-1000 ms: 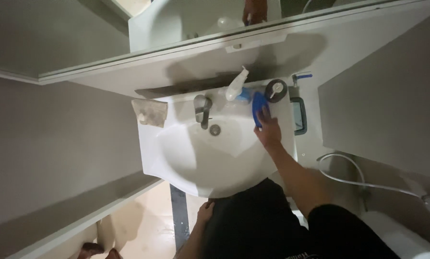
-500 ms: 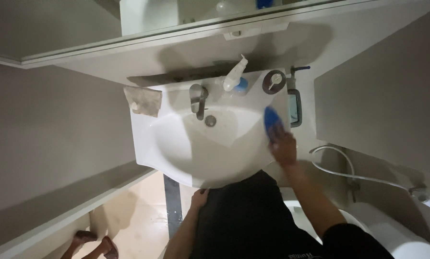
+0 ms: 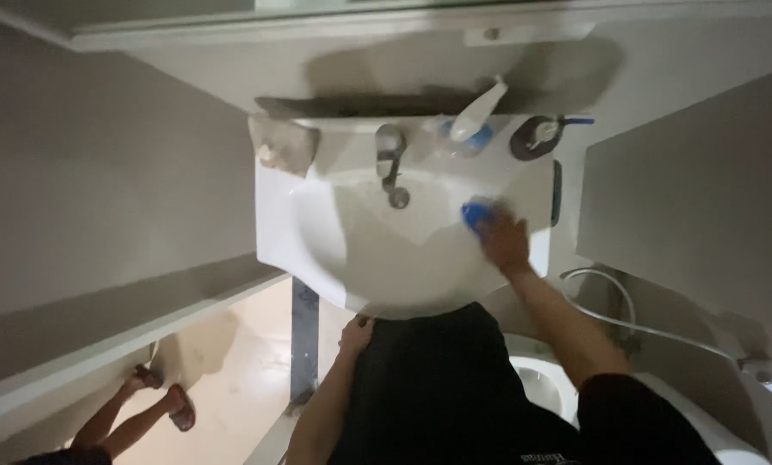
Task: The person cleans a white bathroom sink using a blue sponge. They scrub the basin, the faucet, and the surrounding countertop area. The person moves the sponge around the sink to clean different sections.
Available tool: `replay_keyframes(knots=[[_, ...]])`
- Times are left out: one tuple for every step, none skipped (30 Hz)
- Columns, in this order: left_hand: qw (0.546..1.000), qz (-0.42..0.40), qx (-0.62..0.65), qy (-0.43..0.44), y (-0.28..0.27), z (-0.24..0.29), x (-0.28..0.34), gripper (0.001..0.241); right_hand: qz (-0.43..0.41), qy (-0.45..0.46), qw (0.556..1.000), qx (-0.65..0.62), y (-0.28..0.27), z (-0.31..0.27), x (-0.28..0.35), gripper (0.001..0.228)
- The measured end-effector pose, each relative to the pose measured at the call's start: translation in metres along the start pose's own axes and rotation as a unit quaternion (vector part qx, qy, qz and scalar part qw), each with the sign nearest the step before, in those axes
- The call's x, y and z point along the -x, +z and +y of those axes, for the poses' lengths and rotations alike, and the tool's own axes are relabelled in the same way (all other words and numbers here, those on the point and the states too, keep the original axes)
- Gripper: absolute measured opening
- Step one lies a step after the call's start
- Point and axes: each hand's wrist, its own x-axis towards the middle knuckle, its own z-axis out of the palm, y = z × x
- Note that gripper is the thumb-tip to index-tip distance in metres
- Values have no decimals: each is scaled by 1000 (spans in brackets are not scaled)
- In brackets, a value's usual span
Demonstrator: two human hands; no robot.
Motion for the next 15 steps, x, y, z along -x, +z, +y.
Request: replay_keyframes(knots=[[1000, 6, 9, -1, -3, 0, 4, 55, -15, 29, 999, 28, 11, 6, -11, 35], [1000, 12, 19, 0, -7, 3, 6, 58, -28, 58, 996, 58, 21, 13, -23, 43], [1000, 11, 22, -1, -13, 4, 9, 58, -29, 56, 996, 59, 20, 2, -19, 43], [1000, 5, 10, -7, -18, 5, 12, 59, -46, 67, 996, 33, 20, -7, -12, 40], [1000, -1, -1, -12, -23, 6, 14, 60, -64, 78, 995, 6, 20, -16, -6, 39], [1000, -3, 0, -12, -20, 1, 6, 60, -65, 77, 995, 8, 34, -41, 7, 39], [1000, -3, -3, -13, -17, -4, -1, 58, -92, 84, 992, -29, 46, -66, 20, 38], [1000, -4, -6, -15, -13, -10, -6, 56, -119, 88, 987, -66, 59, -92, 35, 38], [1000, -6, -4, -18, -23, -3, 6, 56, -122, 86, 987, -64, 25, -140, 44, 38], [1000, -10, -13, -14, -33, 7, 15, 55, -199, 223, 942, -150, -13, -184, 43, 41], [1000, -13, -23, -9, -43, 17, 25, 54, -270, 352, 866, -232, -56, -229, 40, 49], [1000, -13, -19, -9, -45, 19, 18, 54, -268, 350, 868, -228, -51, -234, 31, 49], [998, -22, -62, -6, -48, 20, 11, 56, -273, 385, 857, -209, -47, -238, 21, 43], [994, -33, -109, -3, -50, 19, 7, 58, -279, 422, 842, -190, -42, -242, 17, 40], [994, -36, -107, -2, -47, 6, -2, 58, -279, 423, 842, -186, -44, -216, 33, 40]])
